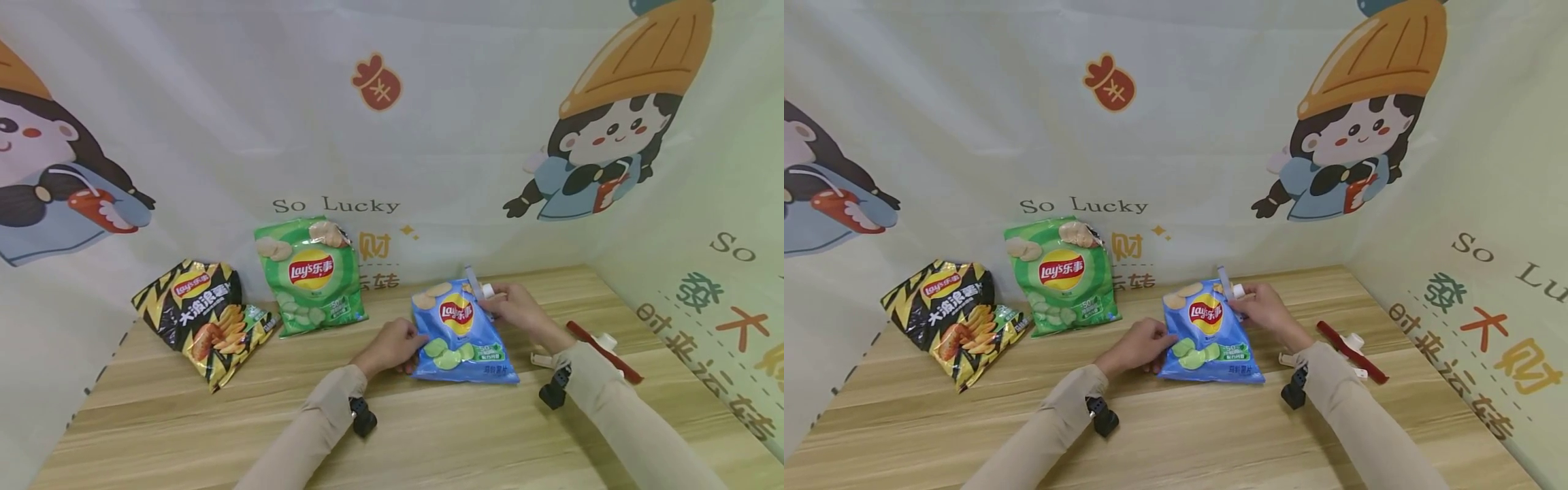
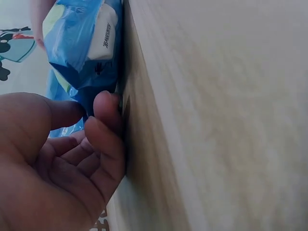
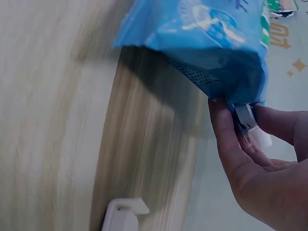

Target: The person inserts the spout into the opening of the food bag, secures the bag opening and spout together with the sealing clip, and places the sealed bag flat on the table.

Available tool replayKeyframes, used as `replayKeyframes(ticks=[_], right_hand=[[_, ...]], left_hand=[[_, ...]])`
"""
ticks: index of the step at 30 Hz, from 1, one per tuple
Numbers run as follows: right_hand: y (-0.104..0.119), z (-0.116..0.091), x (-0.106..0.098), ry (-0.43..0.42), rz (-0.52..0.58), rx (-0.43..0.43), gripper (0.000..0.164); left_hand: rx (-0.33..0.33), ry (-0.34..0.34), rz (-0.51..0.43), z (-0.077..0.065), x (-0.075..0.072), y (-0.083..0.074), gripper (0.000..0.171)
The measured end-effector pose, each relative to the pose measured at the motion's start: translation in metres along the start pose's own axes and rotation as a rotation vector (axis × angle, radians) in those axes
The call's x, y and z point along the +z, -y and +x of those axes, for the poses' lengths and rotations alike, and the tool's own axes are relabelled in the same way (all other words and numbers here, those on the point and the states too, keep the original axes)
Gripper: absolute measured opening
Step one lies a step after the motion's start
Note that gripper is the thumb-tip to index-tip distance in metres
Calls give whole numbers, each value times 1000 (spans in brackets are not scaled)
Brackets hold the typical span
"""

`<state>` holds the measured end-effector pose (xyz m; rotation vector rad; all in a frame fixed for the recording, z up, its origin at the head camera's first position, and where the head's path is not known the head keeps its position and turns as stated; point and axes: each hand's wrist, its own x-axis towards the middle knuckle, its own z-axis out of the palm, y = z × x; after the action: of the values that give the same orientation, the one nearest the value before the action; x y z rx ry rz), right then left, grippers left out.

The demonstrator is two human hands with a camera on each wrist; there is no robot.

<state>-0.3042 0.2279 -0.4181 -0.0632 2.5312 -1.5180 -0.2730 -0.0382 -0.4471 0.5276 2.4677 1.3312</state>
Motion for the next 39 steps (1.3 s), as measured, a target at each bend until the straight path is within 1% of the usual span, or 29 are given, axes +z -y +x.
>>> replayKeyframes(ticks=[2,4,7,9,11,13,16,19,22,26,30,33,36,39], right_hand=[[1,2,0,-9,-15,2,47],[1,3,-1,-18,-38,3,49],[1,3,-2,-31,-70,-3,52],[1,3,-2,-30,-97,-29,52],[-1,1,-2,-36,-139,-70,52],[-1,-3,-4,-57,-202,-135,51],[2,-10,-7,-123,-308,-231,48],[12,-18,-10,-188,-381,-330,42],[24,-26,-10,-220,-401,-403,36],[44,-38,-3,-217,-402,-447,33],[62,-48,13,-191,-391,-494,30],[71,-51,26,-171,-394,-527,28],[80,-52,38,-144,-382,-552,30],[90,-53,50,-110,-345,-571,31]], left_hand=[[4,-4,38,1,1,-2,33],[4,-22,77,3,4,-3,33],[-12,-65,122,6,8,-3,32],[-22,-102,136,7,11,-3,32],[-29,-130,153,6,12,-1,30],[-31,-150,160,5,12,0,28],[-23,-167,162,1,11,0,24],[-13,-178,156,-6,5,-2,22],[-2,-188,160,-15,-4,-4,20],[26,-229,160,-31,-25,-5,18],[41,-296,147,-50,-50,-6,18],[27,-337,122,-66,-68,-4,18],[9,-380,100,-83,-87,0,19],[18,-440,119,-99,-105,7,20]])
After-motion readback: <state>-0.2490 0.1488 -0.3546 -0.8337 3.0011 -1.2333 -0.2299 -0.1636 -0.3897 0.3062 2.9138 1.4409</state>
